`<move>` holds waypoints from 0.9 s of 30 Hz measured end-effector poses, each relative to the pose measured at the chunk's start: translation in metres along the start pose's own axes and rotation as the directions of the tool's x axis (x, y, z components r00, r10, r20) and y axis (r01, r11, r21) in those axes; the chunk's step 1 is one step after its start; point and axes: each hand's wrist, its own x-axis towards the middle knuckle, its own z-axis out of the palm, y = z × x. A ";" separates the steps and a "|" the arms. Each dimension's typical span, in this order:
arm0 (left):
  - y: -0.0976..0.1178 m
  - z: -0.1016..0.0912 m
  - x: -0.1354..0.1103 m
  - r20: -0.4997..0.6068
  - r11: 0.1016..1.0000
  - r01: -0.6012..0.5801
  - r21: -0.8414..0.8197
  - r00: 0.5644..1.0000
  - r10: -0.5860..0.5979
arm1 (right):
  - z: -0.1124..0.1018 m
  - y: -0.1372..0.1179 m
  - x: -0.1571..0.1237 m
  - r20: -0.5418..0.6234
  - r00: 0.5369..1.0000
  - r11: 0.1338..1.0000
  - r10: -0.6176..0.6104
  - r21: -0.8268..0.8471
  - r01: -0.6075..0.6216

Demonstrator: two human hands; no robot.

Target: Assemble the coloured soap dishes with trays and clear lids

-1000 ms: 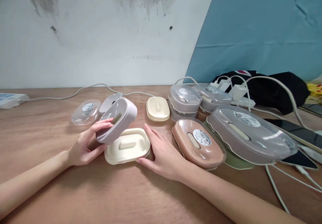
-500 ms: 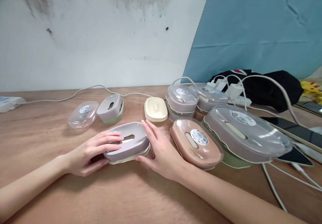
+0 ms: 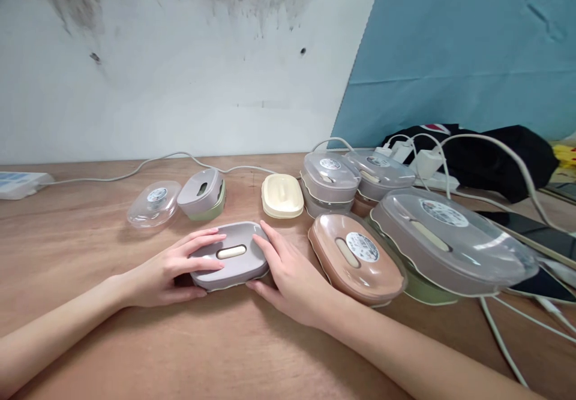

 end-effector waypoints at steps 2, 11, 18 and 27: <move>0.001 -0.002 -0.001 -0.026 0.998 -0.024 0.060 0.999 0.025 | 0.000 0.000 0.000 -0.004 1.000 1.000 -0.007 -0.008 0.007; -0.036 -0.027 -0.012 -0.613 0.530 0.840 0.114 0.479 -0.627 | 0.001 0.002 -0.001 -0.043 0.999 1.000 -0.029 0.000 0.029; -0.046 -0.028 -0.018 -0.471 0.334 0.942 -0.020 0.286 -0.835 | 0.001 0.002 -0.001 -0.044 0.999 1.000 -0.023 0.000 0.023; -0.053 -0.025 -0.022 -0.589 0.461 0.878 -0.128 0.307 -0.748 | 0.001 0.002 0.000 -0.026 0.999 1.000 -0.023 -0.011 0.022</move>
